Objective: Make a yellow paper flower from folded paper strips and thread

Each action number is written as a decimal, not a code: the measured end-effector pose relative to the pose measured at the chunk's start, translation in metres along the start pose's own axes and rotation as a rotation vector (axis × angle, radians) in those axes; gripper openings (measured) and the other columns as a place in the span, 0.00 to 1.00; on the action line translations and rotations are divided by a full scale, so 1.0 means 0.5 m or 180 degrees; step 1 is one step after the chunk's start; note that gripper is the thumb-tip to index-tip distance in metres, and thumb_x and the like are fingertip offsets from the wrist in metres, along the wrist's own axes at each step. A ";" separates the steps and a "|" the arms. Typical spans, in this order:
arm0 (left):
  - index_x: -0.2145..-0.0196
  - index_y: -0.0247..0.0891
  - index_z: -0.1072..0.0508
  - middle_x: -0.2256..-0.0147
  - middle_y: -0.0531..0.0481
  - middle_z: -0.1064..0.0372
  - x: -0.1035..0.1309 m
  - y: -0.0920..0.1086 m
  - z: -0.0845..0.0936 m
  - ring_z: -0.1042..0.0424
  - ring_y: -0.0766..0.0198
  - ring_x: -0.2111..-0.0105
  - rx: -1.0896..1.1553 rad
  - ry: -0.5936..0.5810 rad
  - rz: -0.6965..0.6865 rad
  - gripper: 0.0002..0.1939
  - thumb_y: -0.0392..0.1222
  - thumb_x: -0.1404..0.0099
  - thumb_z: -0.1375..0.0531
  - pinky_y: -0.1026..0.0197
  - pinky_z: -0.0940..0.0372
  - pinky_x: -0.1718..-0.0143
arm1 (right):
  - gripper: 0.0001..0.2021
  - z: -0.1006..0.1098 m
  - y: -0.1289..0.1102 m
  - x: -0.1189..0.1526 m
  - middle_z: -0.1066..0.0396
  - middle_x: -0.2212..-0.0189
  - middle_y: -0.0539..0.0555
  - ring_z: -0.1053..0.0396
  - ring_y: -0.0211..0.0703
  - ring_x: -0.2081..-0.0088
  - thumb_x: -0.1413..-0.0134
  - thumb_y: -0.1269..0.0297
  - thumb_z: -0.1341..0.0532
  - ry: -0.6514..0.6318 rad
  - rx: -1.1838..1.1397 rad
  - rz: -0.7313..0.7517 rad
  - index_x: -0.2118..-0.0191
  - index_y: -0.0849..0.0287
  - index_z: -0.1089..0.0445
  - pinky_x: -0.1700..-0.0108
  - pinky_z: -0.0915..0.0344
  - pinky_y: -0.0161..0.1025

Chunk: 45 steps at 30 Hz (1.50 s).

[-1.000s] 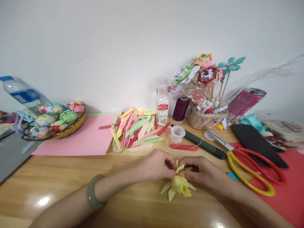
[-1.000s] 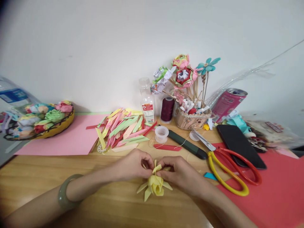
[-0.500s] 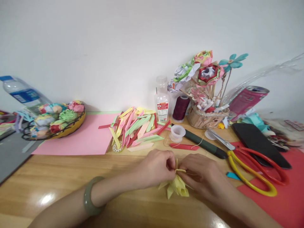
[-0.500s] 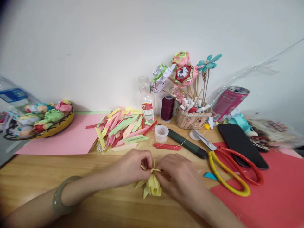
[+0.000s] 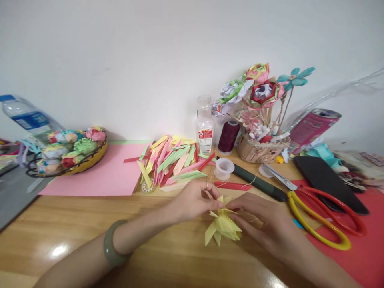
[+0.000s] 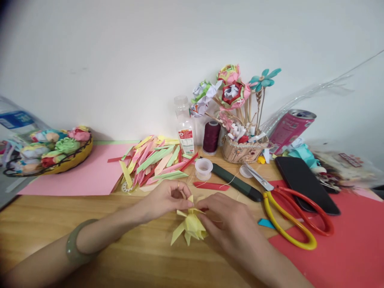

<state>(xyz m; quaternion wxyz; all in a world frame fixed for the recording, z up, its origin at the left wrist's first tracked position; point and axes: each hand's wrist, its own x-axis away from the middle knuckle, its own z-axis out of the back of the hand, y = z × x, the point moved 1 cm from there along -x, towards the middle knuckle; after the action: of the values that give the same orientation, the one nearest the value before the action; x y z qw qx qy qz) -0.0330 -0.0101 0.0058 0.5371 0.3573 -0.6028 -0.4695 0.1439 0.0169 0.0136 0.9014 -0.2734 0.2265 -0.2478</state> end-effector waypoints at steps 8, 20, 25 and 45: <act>0.76 0.35 0.33 0.78 0.55 0.36 0.033 0.007 -0.025 0.38 0.70 0.76 -0.0594 0.0428 -0.0729 0.05 0.37 0.45 0.41 0.66 0.43 0.74 | 0.05 -0.012 -0.003 0.001 0.30 0.70 0.52 0.32 0.42 0.67 0.45 0.70 0.46 0.0101 -0.0024 0.0089 0.65 0.55 0.34 0.67 0.34 0.39; 0.75 0.36 0.36 0.76 0.55 0.39 0.035 -0.005 -0.037 0.39 0.69 0.73 -0.0120 0.0726 -0.0828 0.05 0.38 0.43 0.43 0.65 0.42 0.70 | 0.09 -0.030 0.007 0.023 0.29 0.66 0.56 0.33 0.44 0.64 0.42 0.72 0.49 0.0439 0.1006 0.0727 0.58 0.59 0.35 0.64 0.33 0.42; 0.74 0.36 0.36 0.74 0.54 0.38 0.034 -0.001 -0.034 0.38 0.69 0.73 0.0122 0.0983 -0.0857 0.07 0.40 0.42 0.43 0.64 0.41 0.68 | 0.18 -0.018 0.003 0.038 0.29 0.57 0.62 0.34 0.51 0.57 0.40 0.73 0.56 0.0510 0.1710 0.1232 0.48 0.67 0.37 0.59 0.33 0.48; 0.74 0.36 0.39 0.72 0.50 0.33 0.011 -0.012 -0.014 0.33 0.66 0.68 0.0848 -0.0211 -0.1761 0.08 0.33 0.45 0.39 0.62 0.38 0.66 | 0.13 0.021 0.011 -0.013 0.28 0.61 0.52 0.30 0.45 0.60 0.48 0.55 0.43 0.0943 -0.1137 -0.1095 0.58 0.52 0.31 0.61 0.32 0.40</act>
<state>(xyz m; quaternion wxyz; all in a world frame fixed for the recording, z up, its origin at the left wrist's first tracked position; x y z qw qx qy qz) -0.0275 -0.0183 0.0014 0.3174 0.5596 -0.5561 -0.5262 0.1466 0.0286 0.0197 0.7408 -0.4230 0.3461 -0.3905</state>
